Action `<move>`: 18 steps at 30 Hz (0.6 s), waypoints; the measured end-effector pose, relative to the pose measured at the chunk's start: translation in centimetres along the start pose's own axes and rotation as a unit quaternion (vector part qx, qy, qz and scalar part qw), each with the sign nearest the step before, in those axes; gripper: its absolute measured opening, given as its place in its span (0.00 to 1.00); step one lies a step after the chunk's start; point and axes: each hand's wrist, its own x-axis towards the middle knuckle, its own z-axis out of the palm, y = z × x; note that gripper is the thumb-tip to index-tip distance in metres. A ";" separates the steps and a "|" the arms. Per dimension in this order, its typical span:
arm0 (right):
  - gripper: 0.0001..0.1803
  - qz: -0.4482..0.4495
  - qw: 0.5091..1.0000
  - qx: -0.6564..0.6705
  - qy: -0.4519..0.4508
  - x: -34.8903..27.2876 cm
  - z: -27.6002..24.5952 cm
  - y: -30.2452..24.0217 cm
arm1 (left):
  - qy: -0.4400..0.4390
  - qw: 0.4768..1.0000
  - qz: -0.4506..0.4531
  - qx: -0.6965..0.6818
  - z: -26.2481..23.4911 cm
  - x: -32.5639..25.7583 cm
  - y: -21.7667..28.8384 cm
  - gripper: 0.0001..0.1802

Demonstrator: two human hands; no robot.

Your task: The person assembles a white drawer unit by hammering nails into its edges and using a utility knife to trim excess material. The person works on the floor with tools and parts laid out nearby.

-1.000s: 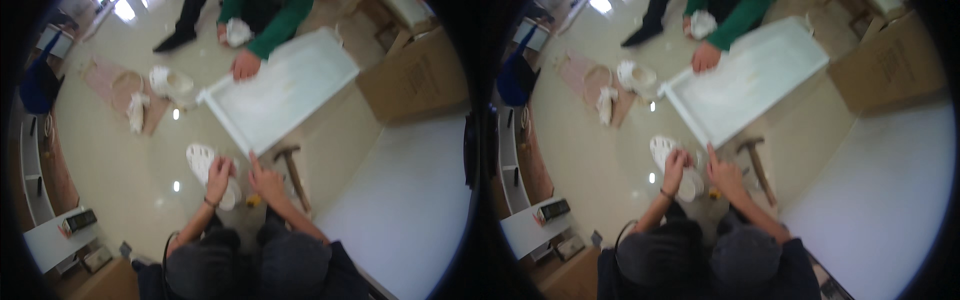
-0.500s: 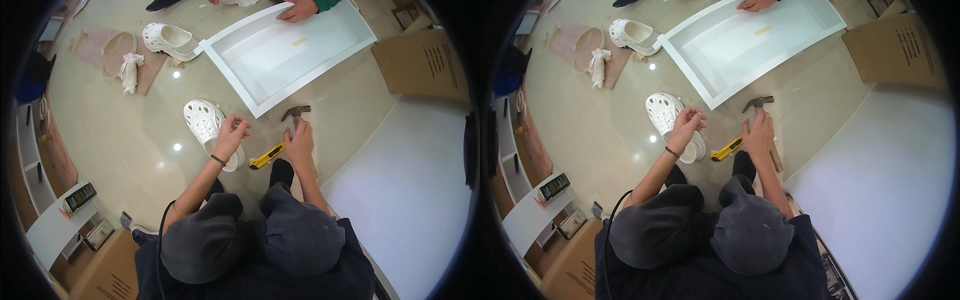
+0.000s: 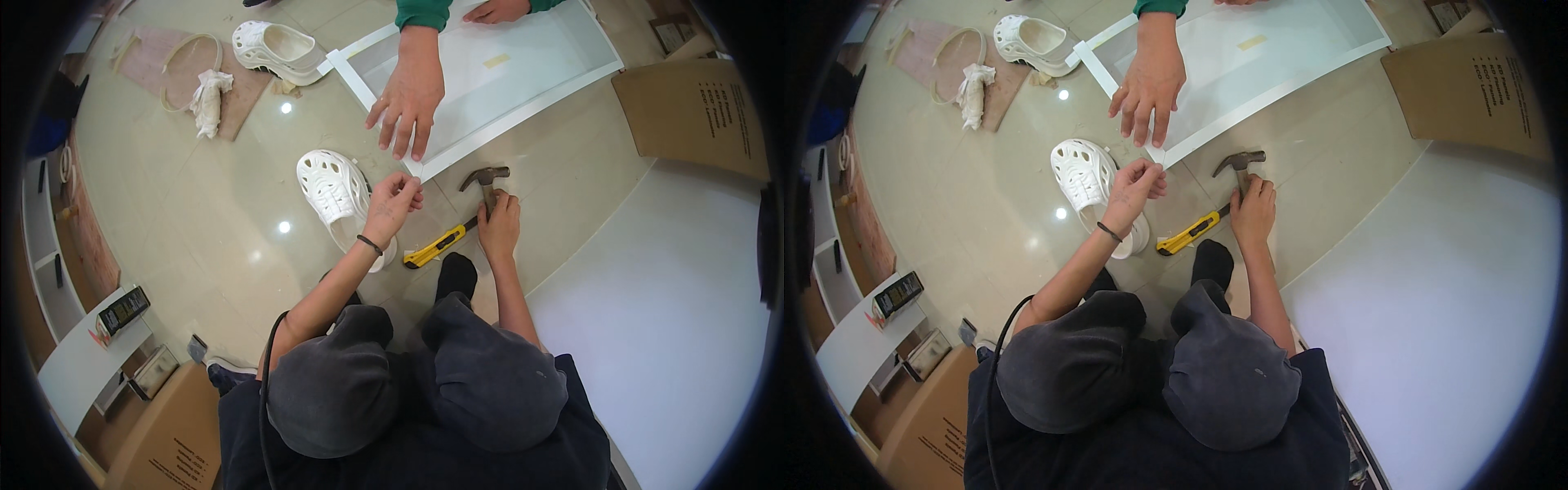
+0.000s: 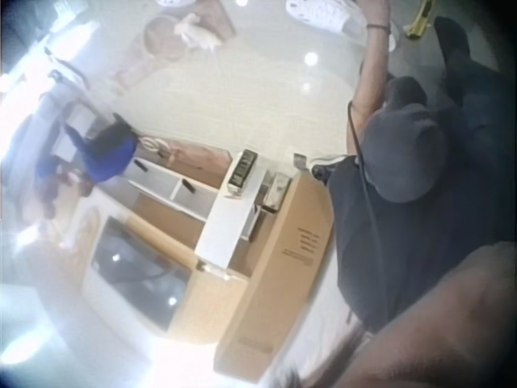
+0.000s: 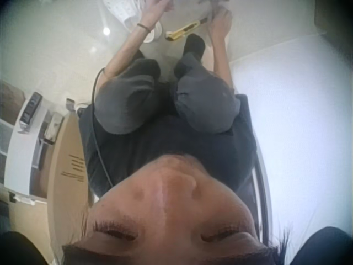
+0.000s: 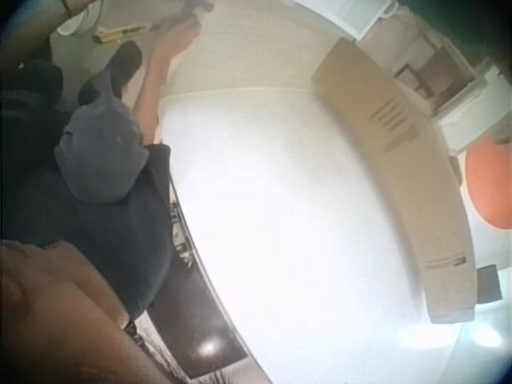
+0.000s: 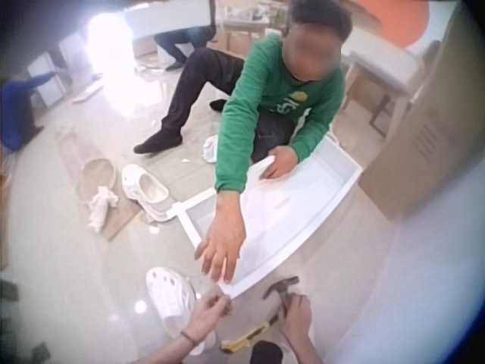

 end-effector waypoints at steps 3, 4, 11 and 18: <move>0.22 -0.008 1.000 0.005 0.002 0.1 0.0 0.2 | 0.004 1.000 -0.010 -0.006 0.1 0.0 0.4 0.16; 0.21 -0.012 1.000 0.009 0.004 0.1 0.0 0.2 | 0.002 1.000 -0.013 -0.005 0.0 0.0 0.3 0.16; 0.21 -0.008 1.000 0.020 -0.006 0.3 -0.1 0.4 | -0.001 1.000 -0.013 -0.019 0.0 0.1 -0.2 0.14; 0.20 0.003 0.999 0.038 -0.013 0.4 0.2 0.7 | -0.025 0.999 0.027 0.019 -0.6 -0.4 -0.6 0.14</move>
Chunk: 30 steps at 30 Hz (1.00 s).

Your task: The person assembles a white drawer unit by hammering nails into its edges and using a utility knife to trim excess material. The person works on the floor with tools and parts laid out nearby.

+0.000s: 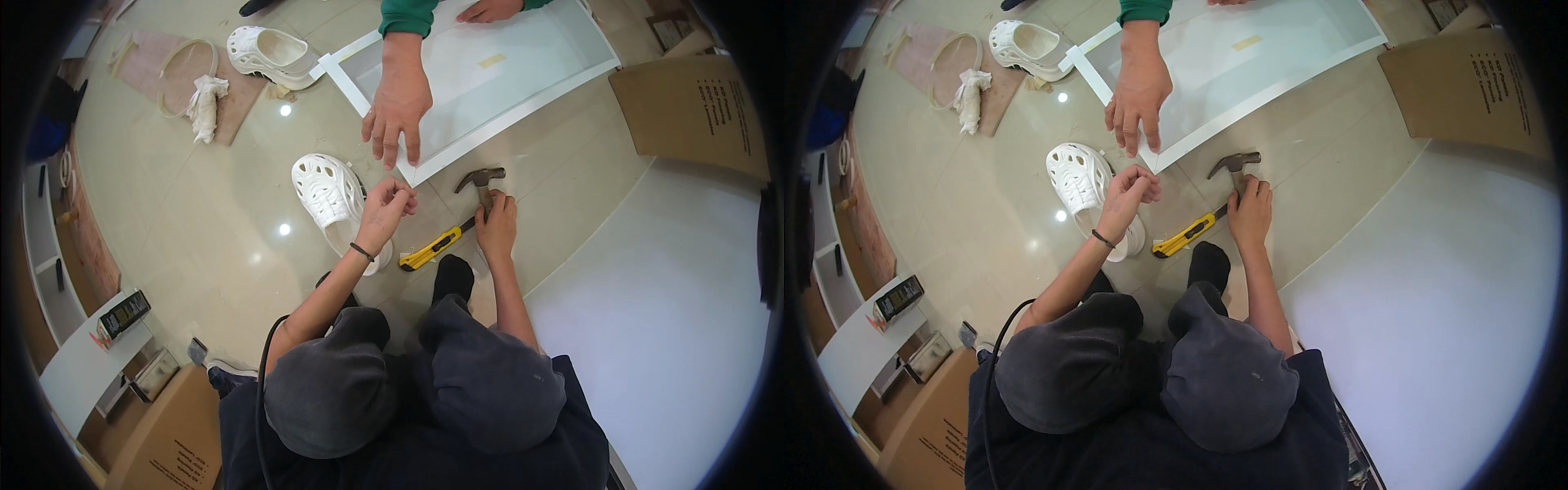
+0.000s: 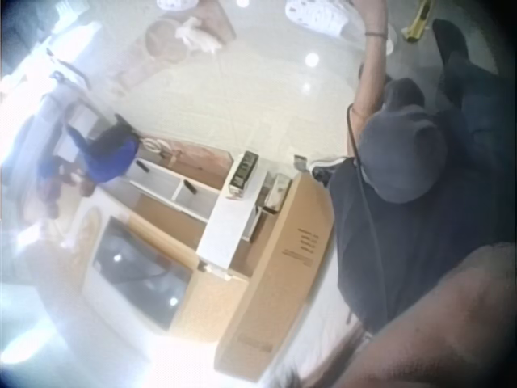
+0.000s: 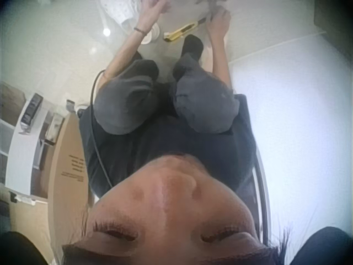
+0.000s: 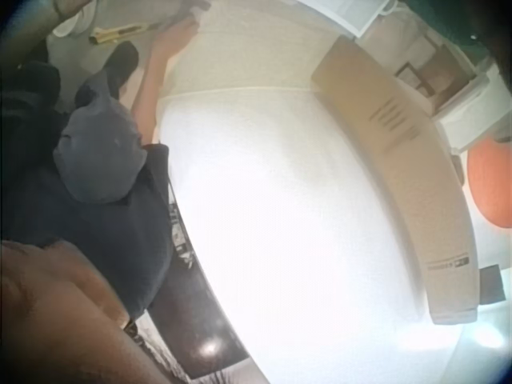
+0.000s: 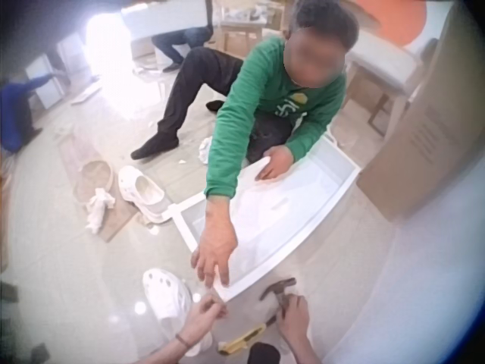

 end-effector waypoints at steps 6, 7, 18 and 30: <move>0.21 0.004 1.000 0.005 0.000 -0.2 0.0 0.0 | 0.041 0.999 -0.022 -0.009 0.8 -0.2 0.3 0.14; 0.21 0.004 1.000 0.005 -0.001 -0.2 -0.1 0.0 | 0.040 0.999 -0.021 -0.008 0.8 0.1 0.2 0.15; 0.21 0.015 1.000 0.014 -0.005 0.1 0.0 -0.1 | 0.048 0.998 -0.041 0.005 0.9 0.8 0.5 0.20; 0.23 0.013 1.000 0.013 -0.012 -0.4 0.4 0.9 | -0.010 0.999 -0.028 -0.015 -0.1 1.7 -1.0 0.21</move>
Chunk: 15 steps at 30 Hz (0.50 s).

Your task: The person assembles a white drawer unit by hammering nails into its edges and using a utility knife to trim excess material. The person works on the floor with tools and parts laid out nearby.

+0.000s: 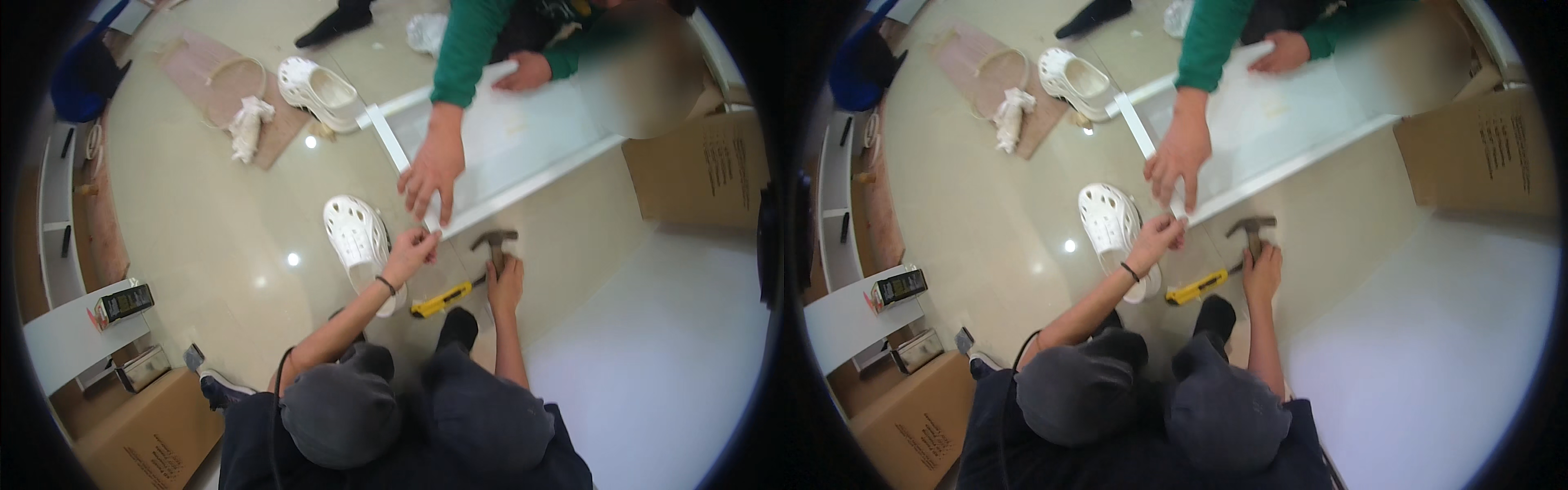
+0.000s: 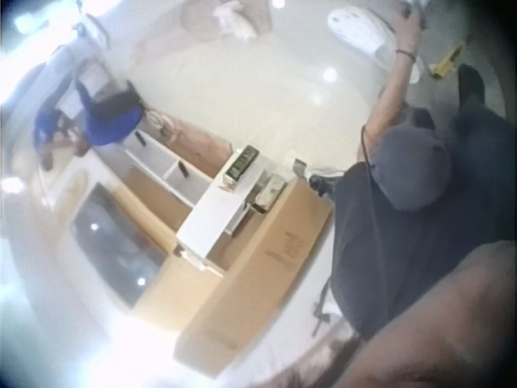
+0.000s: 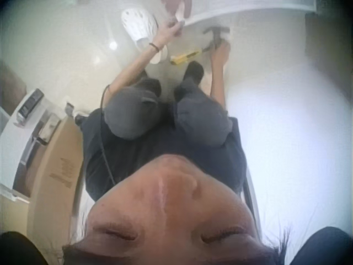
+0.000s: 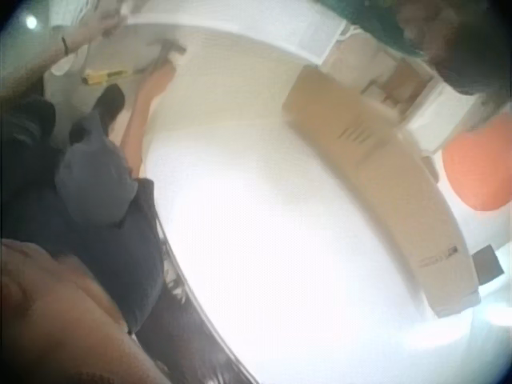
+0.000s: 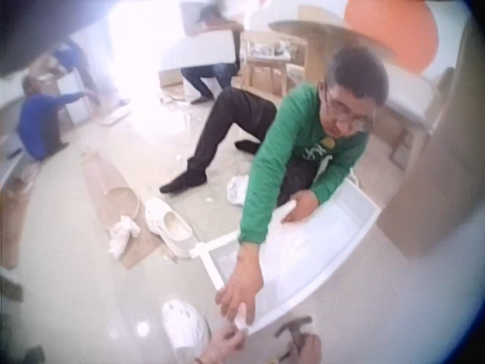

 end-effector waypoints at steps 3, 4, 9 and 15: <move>0.22 -0.026 0.998 -0.036 0.039 -0.5 1.1 1.8 | -0.023 0.999 0.028 0.023 -0.5 0.9 -0.4 0.17; 0.22 -0.012 0.999 -0.023 0.029 -0.7 0.5 0.8 | -0.028 0.999 0.009 -0.014 -0.2 0.4 -0.4 0.15; 0.22 0.021 1.000 0.002 -0.020 -0.5 -0.2 -0.5 | -0.010 0.998 0.057 -0.037 -0.2 0.3 -2.2 0.19; 0.21 0.011 1.000 0.001 -0.011 -0.2 0.0 0.3 | -0.003 0.998 0.060 0.026 0.3 0.6 -0.4 0.25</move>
